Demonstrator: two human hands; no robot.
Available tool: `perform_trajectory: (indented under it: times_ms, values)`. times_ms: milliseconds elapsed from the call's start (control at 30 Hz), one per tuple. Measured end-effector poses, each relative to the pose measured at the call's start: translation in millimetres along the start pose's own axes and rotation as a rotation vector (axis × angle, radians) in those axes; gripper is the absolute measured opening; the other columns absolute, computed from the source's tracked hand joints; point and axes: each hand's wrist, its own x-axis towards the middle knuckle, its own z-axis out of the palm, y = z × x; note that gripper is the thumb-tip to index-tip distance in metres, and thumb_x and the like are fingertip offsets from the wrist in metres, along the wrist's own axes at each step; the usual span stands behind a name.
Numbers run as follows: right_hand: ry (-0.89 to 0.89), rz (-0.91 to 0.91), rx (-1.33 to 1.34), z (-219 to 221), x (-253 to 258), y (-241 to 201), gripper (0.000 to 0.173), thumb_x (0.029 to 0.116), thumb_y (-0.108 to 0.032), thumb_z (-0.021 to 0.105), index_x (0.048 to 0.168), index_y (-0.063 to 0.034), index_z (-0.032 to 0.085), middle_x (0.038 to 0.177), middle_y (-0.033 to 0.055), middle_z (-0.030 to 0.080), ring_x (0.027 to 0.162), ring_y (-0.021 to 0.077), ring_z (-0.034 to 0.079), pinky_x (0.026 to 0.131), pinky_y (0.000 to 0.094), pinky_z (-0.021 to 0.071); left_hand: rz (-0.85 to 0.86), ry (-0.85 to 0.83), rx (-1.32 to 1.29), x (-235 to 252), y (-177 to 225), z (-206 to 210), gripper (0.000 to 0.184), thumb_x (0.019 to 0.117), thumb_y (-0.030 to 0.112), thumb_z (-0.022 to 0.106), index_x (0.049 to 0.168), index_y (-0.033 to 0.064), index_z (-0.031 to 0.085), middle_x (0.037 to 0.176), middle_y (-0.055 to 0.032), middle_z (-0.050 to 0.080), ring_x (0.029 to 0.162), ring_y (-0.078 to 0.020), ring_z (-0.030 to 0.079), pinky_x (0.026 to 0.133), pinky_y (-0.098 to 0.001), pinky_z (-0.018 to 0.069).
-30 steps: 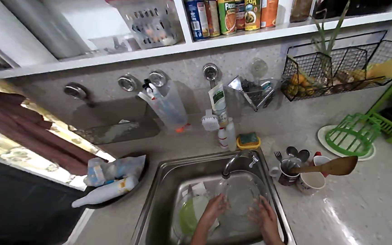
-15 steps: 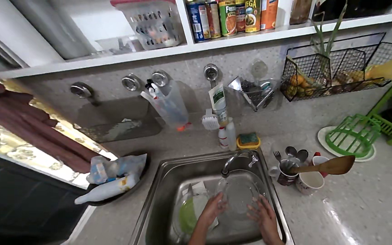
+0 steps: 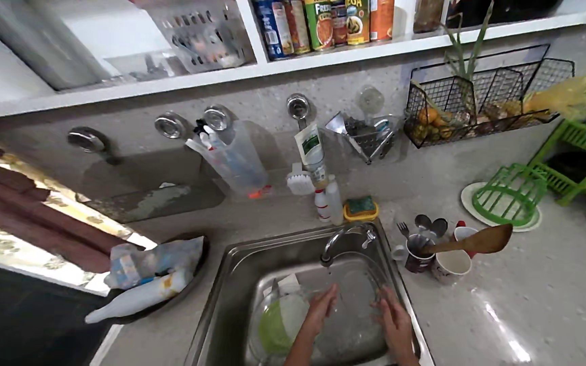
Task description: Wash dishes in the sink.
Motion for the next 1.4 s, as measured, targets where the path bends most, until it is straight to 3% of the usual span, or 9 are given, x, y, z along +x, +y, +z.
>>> perform_trajectory:
  times_ms: [100,300,467,700,800,933,1100,1267,1400]
  values:
    - [0.035,-0.146,-0.109,8.0,-1.2,2.7,0.041,0.1024,-0.004,0.051,0.14,0.0119,0.054,0.132,0.0257,0.065,0.102,0.0268,0.075,0.081,0.0386,0.0645,-0.032,0.085,0.176,5.4,2.2,7.6,0.047,0.1059,0.045,0.052,0.11,-0.0007,0.063,0.075,-0.0038,0.05,0.059,-0.0116,0.045,0.056,-0.0278,0.0414]
    - [0.022,-0.477,-0.382,11.8,-4.6,4.4,0.04,0.0953,-0.001,0.053,0.131,0.014,0.061,0.12,0.0245,0.071,0.101,0.0252,0.075,0.091,0.0318,0.059,-0.212,0.024,-0.177,-3.2,35.1,18.6,0.078,0.1081,0.06,0.017,0.151,-0.0027,0.036,0.152,-0.0273,0.042,0.136,-0.0384,0.045,0.109,-0.0546,0.0386]
    - [0.002,-0.384,-0.279,9.2,-3.2,-0.9,0.041,0.0974,-0.002,0.051,0.133,0.0174,0.057,0.114,0.0246,0.073,0.091,0.0242,0.076,0.08,0.0333,0.062,0.095,0.01,-0.192,4.1,20.3,-4.6,0.034,0.1084,0.022,0.051,0.127,-0.0062,0.055,0.105,-0.0137,0.069,0.088,-0.0154,0.068,0.078,-0.0303,0.0568]
    - [-0.102,-0.11,-0.081,9.5,-9.9,11.4,0.044,0.1002,-0.001,0.052,0.142,0.0138,0.05,0.135,0.0273,0.063,0.11,0.0288,0.073,0.089,0.0396,0.0628,0.272,0.027,-0.273,2.1,-3.4,-24.3,0.029,0.1029,-0.002,0.049,0.132,-0.0074,0.05,0.113,-0.0112,0.065,0.094,-0.01,0.063,0.084,-0.0262,0.0534]
    - [-0.209,-0.105,-0.177,10.9,-17.3,5.1,0.044,0.0986,0.001,0.056,0.141,0.0133,0.052,0.127,0.0271,0.067,0.106,0.0293,0.073,0.09,0.0386,0.0608,0.278,0.133,-0.087,-1.2,-12.1,-26.7,0.032,0.1058,0.009,0.05,0.133,-0.0078,0.049,0.113,-0.0156,0.06,0.094,-0.0154,0.059,0.083,-0.0314,0.0512]
    - [-0.251,-0.295,-0.326,16.1,-20.8,8.3,0.041,0.0952,0.004,0.057,0.135,0.015,0.057,0.118,0.028,0.071,0.092,0.0323,0.075,0.083,0.0407,0.0612,0.009,0.167,-0.218,-14.4,11.8,-17.8,0.072,0.1098,0.054,0.013,0.157,0.0027,0.03,0.159,-0.0289,0.032,0.142,-0.0432,0.036,0.11,-0.062,0.033]
    - [-0.273,-0.522,-0.424,17.9,-19.5,15.9,0.038,0.0913,0.005,0.056,0.128,0.0154,0.063,0.131,0.0288,0.065,0.119,0.0369,0.068,0.102,0.041,0.0548,-0.092,0.104,-0.346,-33.5,62.6,-10.3,0.081,0.1037,0.068,0.024,0.161,0.0118,0.024,0.167,-0.0233,0.019,0.151,-0.0435,0.025,0.113,-0.0668,0.0295]
    - [-0.349,-0.571,-0.522,14.9,-17.7,9.5,0.039,0.0888,0.007,0.059,0.127,0.0112,0.066,0.135,0.0307,0.062,0.122,0.043,0.065,0.103,0.0465,0.0539,-0.137,0.111,-0.523,-42.6,89.5,1.0,0.03,0.1033,0.007,0.047,0.132,-0.0039,0.046,0.107,-0.0182,0.059,0.087,-0.0239,0.062,0.077,-0.0374,0.0553]
    - [-0.402,-0.667,-0.574,13.0,-14.8,19.9,0.039,0.0864,0.007,0.062,0.124,0.006,0.071,0.135,0.0299,0.062,0.128,0.0492,0.058,0.106,0.0519,0.051,-0.109,0.156,-0.43,-58.4,82.7,-9.1,0.028,0.1031,0.002,0.053,0.128,-0.0105,0.05,0.105,-0.0208,0.066,0.082,-0.0221,0.068,0.076,-0.0339,0.0588]
